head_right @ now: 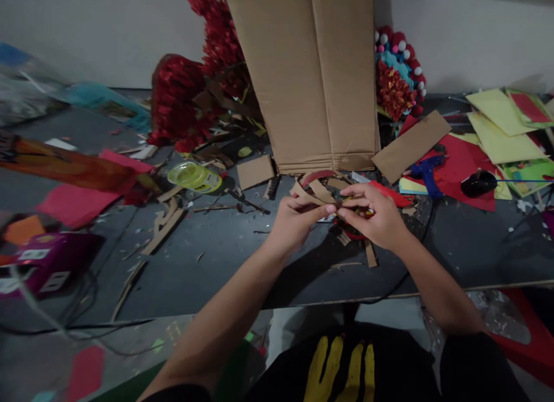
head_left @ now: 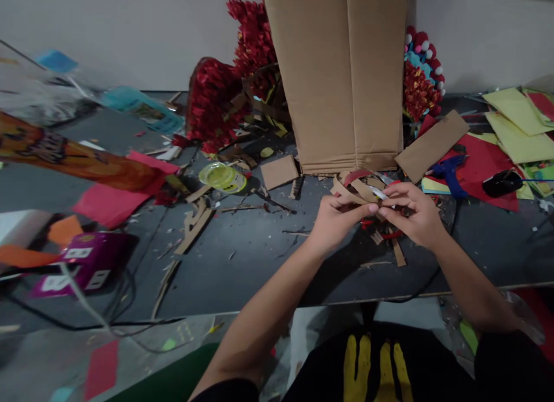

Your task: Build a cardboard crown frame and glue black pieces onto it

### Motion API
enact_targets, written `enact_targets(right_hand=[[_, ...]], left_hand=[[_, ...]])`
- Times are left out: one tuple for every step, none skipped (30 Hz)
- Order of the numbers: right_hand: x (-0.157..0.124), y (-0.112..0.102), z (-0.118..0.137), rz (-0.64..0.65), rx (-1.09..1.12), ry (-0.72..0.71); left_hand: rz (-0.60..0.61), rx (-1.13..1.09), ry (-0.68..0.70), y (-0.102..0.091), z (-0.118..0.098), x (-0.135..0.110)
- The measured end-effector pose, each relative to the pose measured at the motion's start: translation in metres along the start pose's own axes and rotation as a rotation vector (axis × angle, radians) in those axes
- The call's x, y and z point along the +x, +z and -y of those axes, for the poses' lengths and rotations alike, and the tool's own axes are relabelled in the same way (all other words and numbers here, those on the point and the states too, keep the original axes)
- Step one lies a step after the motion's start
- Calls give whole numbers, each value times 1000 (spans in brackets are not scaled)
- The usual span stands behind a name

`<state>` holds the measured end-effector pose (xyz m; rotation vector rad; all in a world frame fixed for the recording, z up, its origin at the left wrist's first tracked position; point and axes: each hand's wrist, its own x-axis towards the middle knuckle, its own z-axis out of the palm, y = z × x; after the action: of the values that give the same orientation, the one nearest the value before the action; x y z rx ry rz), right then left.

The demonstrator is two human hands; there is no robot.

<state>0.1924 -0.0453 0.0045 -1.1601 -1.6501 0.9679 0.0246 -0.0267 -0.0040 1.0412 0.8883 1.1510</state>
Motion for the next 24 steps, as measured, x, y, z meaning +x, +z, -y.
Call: enact_targets(right_hand=[[0, 0, 0, 4, -4, 2], [0, 1, 0, 5, -5, 2], [0, 1, 0, -1, -3, 1], [0, 2, 0, -9, 0, -1], [0, 2, 1, -20, 1, -4], [1, 3, 1, -34, 0, -7], [1, 4, 1, -49, -2, -12], [2, 4, 1, -61, -2, -20], [2, 4, 1, -70, 2, -32], [2, 5, 1, -76, 12, -43], [3, 5, 1, -79, 25, -52], [3, 5, 2, -80, 40, -58], [3, 4, 2, -83, 58, -64], [4, 4, 2, -86, 76, -67], [4, 3, 3, -86, 92, -67], [4, 3, 3, -86, 105, -65], [5, 3, 4, -82, 116, -61], [4, 3, 5, -75, 123, -58], [4, 4, 5, -67, 125, -51], [4, 4, 5, -62, 122, -46], [3, 5, 5, -61, 117, -41], [3, 5, 5, -63, 109, -37], [3, 4, 4, -70, 99, -36], [3, 2, 3, -83, 83, -37]], left_hand=[[-23, -17, -16, 0, 0, 0], [-41, -40, -36, 1, 0, 1], [-54, -63, -57, 1, 0, 1], [-61, -82, -76, 2, 0, 1], [-64, -93, -93, 2, -1, 1], [-65, -97, -105, 3, -1, 1], [-65, -97, -110, 3, -1, 0], [-63, -95, -113, 3, -1, 0], [-59, -96, -115, 4, -1, 0], [-53, -102, -120, 4, -1, 0], [-45, -114, -130, 4, -1, 0], [-35, -128, -144, 3, -1, 0], [-23, -142, -159, 3, 0, 0], [-14, -151, -170, 2, 0, 0], [-7, -151, -174, 2, 0, 0], [-5, -142, -166, 2, 0, 0], [-10, -125, -145, 2, 0, 0], [-20, -104, -118, 2, 0, 0], [-33, -86, -88, 2, 0, 0], [-45, -74, -61, 2, 0, 0], [-55, -70, -40, 2, 0, 0], [-63, -70, -28, 3, 0, 0], [-70, -74, -25, 3, 1, 0], [-76, -78, -26, 3, 1, 1]])
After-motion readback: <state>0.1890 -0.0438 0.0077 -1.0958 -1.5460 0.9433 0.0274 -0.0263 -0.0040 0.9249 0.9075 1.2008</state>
